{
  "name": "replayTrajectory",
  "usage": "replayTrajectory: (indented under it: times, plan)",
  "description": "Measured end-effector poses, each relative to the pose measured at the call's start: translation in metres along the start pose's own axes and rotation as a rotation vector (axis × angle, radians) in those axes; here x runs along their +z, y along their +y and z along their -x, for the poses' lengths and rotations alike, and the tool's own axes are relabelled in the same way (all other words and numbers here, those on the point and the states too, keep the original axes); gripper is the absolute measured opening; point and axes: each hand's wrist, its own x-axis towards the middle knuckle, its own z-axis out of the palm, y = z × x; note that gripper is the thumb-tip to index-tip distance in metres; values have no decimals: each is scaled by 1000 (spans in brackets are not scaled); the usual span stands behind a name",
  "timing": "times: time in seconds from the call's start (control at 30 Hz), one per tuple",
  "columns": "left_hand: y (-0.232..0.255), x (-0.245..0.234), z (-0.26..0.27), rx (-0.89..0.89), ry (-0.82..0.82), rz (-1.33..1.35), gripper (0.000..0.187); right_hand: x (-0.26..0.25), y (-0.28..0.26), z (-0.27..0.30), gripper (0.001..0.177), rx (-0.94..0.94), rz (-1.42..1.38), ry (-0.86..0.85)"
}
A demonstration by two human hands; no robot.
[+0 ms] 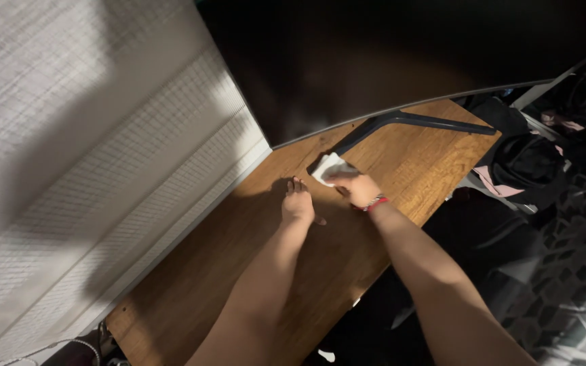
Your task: The person wipes a wooden desk and a television screen with a white cloth. They briefly pet a dog in the room before continuing to clean the TV stand and screen.
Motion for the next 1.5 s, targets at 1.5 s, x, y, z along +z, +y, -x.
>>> replayTrajectory:
  times: [1.5]
  plan:
    - [9, -9, 8, -40, 5, -34, 157, -38, 54, 64, 29, 591, 80, 470]
